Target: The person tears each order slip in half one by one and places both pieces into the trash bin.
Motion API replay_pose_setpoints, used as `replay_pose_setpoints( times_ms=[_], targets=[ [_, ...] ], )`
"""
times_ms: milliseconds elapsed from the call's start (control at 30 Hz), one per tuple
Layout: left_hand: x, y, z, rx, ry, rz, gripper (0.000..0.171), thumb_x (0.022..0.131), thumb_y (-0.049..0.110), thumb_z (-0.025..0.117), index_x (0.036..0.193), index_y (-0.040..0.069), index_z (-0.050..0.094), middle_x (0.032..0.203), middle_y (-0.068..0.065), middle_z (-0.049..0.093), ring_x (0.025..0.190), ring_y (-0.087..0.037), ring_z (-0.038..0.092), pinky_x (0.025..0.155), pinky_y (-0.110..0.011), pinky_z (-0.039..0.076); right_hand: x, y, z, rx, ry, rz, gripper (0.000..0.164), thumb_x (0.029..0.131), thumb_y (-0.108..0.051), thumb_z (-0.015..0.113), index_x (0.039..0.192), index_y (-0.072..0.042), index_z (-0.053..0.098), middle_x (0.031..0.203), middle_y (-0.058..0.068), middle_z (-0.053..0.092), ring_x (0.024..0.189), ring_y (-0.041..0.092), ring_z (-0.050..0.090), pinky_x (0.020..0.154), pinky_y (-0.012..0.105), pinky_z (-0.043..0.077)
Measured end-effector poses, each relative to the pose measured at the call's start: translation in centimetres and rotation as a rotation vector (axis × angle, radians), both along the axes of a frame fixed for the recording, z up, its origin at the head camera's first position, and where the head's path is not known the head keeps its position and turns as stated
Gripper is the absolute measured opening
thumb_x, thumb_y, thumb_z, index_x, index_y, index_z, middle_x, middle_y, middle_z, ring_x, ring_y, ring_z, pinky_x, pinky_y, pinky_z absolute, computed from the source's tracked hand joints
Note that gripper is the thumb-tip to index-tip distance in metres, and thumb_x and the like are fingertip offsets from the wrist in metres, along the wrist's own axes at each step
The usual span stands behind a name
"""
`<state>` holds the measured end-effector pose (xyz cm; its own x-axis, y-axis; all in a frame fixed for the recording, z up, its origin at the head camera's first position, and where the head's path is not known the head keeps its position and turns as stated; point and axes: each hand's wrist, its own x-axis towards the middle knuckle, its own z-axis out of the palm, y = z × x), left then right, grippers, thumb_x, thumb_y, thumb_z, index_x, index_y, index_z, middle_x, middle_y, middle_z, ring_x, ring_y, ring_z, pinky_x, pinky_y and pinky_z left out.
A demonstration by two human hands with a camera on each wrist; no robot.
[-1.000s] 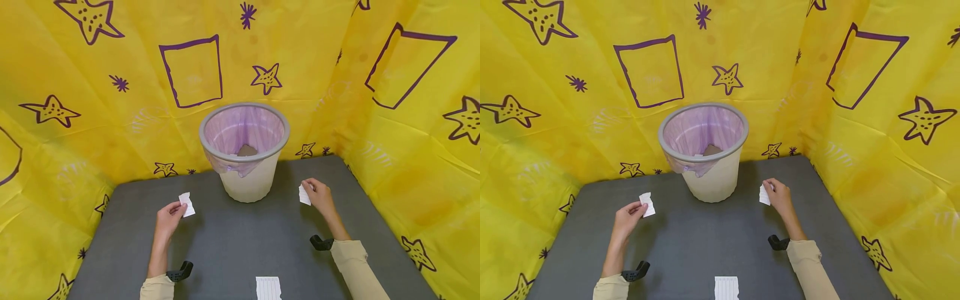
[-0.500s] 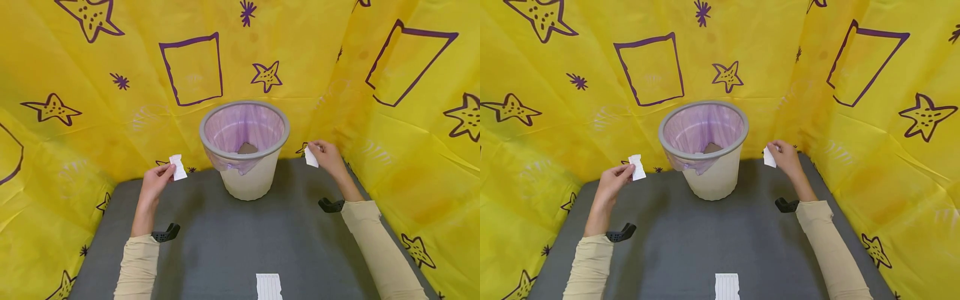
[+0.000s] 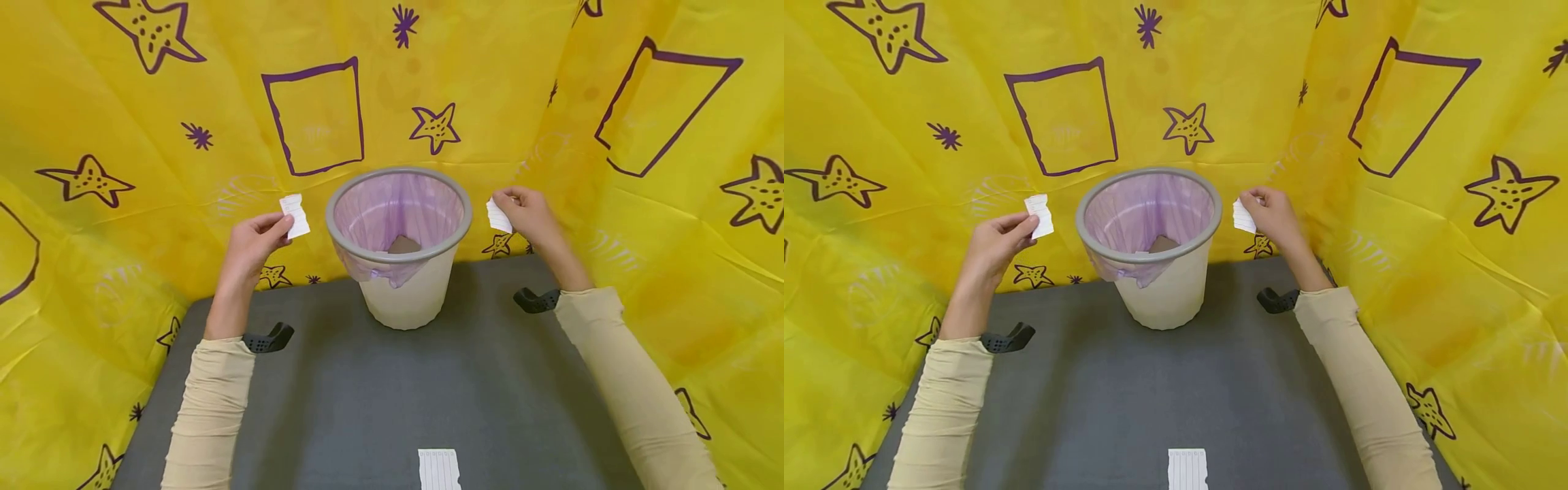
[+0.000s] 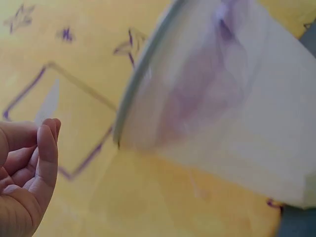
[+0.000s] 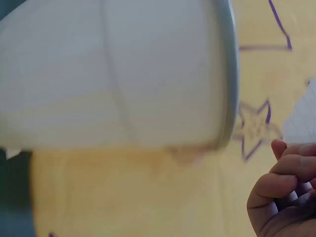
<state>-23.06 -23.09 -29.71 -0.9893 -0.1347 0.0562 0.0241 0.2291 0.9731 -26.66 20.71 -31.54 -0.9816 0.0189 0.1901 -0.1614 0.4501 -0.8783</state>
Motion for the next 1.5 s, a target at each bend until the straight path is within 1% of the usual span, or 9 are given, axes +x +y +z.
replay_pose_setpoints(
  times_ms=[267,500,733,867,933,1000,1100,1200,1500],
  targets=[
    [-1.0,4.0,1.6,-0.063,0.029,-0.114,0.050,0.091,0.026,0.068,0.128,-0.006,0.059,0.092,0.006,0.064,0.074,-0.005,0.062,0.071,-0.013,0.054,-0.3,-3.2,2.3,0.068,0.015,0.062,0.037,0.098,-0.032,0.054,0.111,0.000,0.067,0.073,0.001,0.056,0.057,0.009,0.050,0.050,0.022,0.047],
    [-2.2,6.6,2.6,-0.169,0.027,-0.174,0.043,0.093,0.026,0.066,0.125,-0.001,0.063,0.113,-0.017,0.066,0.077,-0.008,0.063,0.073,-0.015,0.055,-1.3,-5.9,3.4,0.067,0.029,0.133,0.036,0.098,-0.033,0.054,0.110,-0.002,0.067,0.069,-0.002,0.053,0.055,0.009,0.047,0.050,0.022,0.044],
    [-2.6,10.0,2.9,-0.182,0.016,-0.233,0.037,0.092,0.019,0.066,0.123,-0.001,0.065,0.110,-0.019,0.067,0.069,-0.007,0.064,0.068,-0.017,0.056,-1.9,-8.9,3.2,0.073,0.043,0.180,0.031,0.098,-0.030,0.055,0.105,-0.002,0.068,0.060,-0.005,0.047,0.047,0.008,0.042,0.046,0.022,0.038],
    [-2.8,11.2,2.6,-0.239,0.051,-0.266,0.033,0.093,0.020,0.065,0.120,0.001,0.067,0.105,-0.016,0.068,0.075,-0.012,0.065,0.077,-0.026,0.058,-2.2,-9.8,2.8,0.094,0.089,0.170,0.030,0.098,-0.028,0.054,0.103,-0.002,0.068,0.055,-0.004,0.044,0.046,0.010,0.044,0.046,0.023,0.039],
    [-2.9,11.7,2.3,-0.337,0.113,-0.278,0.037,0.094,0.024,0.064,0.124,0.002,0.065,0.109,-0.015,0.067,0.086,-0.018,0.066,0.085,-0.033,0.057,-2.4,-10.3,2.6,0.147,0.131,0.158,0.033,0.100,-0.030,0.051,0.111,-0.002,0.065,0.068,0.003,0.057,0.060,0.017,0.057,0.058,0.028,0.048],
    [-2.9,12.2,2.1,-0.465,0.196,-0.271,0.042,0.095,0.028,0.062,0.129,0.003,0.061,0.118,-0.016,0.065,0.102,-0.025,0.064,0.096,-0.039,0.052,-2.3,-10.9,2.4,0.240,0.176,0.130,0.040,0.102,-0.035,0.046,0.123,-0.003,0.059,0.097,0.012,0.064,0.088,0.025,0.064,0.078,0.036,0.052],
    [-2.7,12.7,1.8,-0.643,0.298,-0.221,0.053,0.096,0.035,0.059,0.138,0.004,0.051,0.136,-0.017,0.056,0.127,-0.032,0.051,0.111,-0.045,0.037,-2.0,-11.5,2.1,0.404,0.263,0.087,0.050,0.103,-0.042,0.039,0.138,-0.006,0.048,0.138,0.020,0.049,0.126,0.034,0.049,0.105,0.050,0.041],
    [-2.6,13.0,1.7,-0.715,0.335,-0.185,0.059,0.096,0.040,0.058,0.142,0.006,0.046,0.145,-0.017,0.048,0.138,-0.034,0.040,0.118,-0.048,0.026,-1.4,-11.6,2.1,0.504,0.330,0.074,0.053,0.102,-0.045,0.038,0.141,-0.010,0.047,0.147,0.019,0.043,0.136,0.035,0.041,0.112,0.053,0.034],
    [-2.4,12.7,1.2,-0.792,0.428,-0.135,0.063,0.094,0.046,0.058,0.144,0.010,0.043,0.151,-0.017,0.040,0.141,-0.037,0.035,0.117,-0.051,0.027,-0.8,-10.9,2.3,0.595,0.347,0.109,0.060,0.098,-0.053,0.040,0.145,-0.016,0.043,0.154,0.019,0.036,0.142,0.038,0.033,0.115,0.058,0.026]
  ],
)
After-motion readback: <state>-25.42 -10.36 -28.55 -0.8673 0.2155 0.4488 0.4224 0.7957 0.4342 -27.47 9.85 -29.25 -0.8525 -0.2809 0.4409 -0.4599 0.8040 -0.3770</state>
